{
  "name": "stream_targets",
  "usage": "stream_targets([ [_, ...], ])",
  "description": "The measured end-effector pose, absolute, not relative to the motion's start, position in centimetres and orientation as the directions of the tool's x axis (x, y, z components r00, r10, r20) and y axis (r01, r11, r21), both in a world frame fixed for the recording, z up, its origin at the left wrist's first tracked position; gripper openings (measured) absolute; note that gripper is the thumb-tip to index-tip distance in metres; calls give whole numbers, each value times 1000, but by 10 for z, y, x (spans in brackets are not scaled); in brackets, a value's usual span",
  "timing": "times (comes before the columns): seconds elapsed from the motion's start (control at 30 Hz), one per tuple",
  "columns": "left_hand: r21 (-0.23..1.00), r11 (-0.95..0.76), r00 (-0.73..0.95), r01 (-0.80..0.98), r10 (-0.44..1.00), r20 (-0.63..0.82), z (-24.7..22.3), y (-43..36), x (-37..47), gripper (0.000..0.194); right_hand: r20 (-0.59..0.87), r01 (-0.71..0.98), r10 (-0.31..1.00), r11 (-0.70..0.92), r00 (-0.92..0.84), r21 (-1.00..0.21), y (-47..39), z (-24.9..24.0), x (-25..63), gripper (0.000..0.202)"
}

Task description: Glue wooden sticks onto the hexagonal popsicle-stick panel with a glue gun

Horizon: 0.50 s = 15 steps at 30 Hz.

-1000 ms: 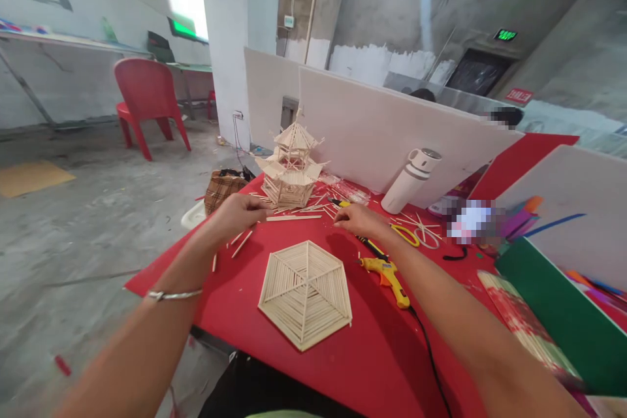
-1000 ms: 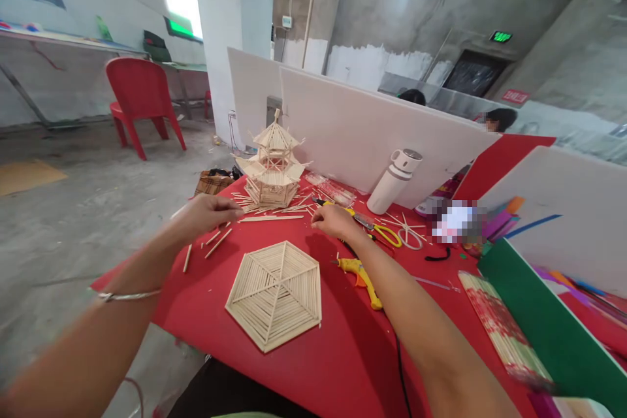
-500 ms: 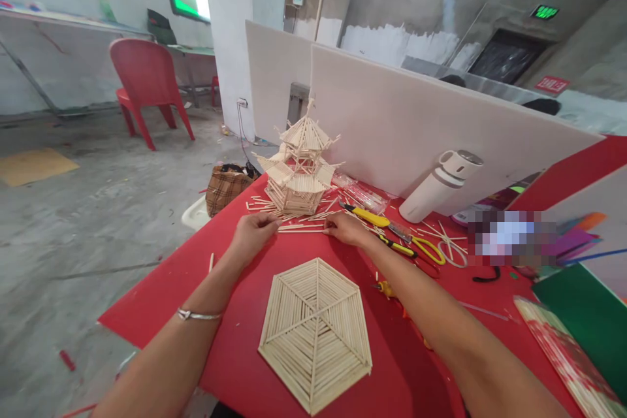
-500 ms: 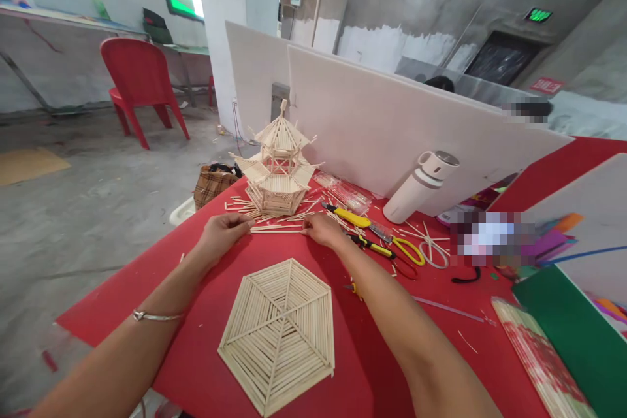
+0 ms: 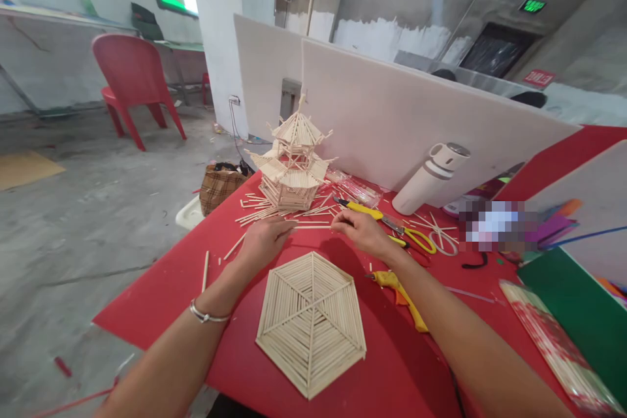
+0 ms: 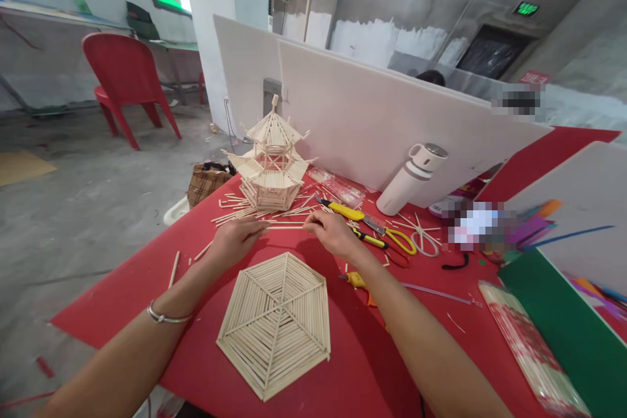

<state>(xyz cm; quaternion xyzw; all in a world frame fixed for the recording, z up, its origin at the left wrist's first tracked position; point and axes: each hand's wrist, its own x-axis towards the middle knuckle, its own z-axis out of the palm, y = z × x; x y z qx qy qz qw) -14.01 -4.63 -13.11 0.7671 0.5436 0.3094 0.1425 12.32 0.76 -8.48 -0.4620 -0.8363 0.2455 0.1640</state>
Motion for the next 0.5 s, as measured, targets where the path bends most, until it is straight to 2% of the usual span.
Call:
stream_targets([
  [0.13,660,-313,168,683,947,275,-128,-52,-137,34,110,454,913,296,-392,-840,-3,-93,135,38],
  [0.2,678,-304,172,669,951,257,-125,-55,-137,32,107,333,936,224,-336,-916,-5,-98,138,44],
  [0.33,701,-313,202,641,950,239,-122,-59,-133,32,115,342,947,219,-299,-914,-9,-103,136,35],
  [0.5,799,-257,203,543,964,172,-118,-65,-124,30,130,381,954,230,-270,-895,-14,-104,126,32],
])
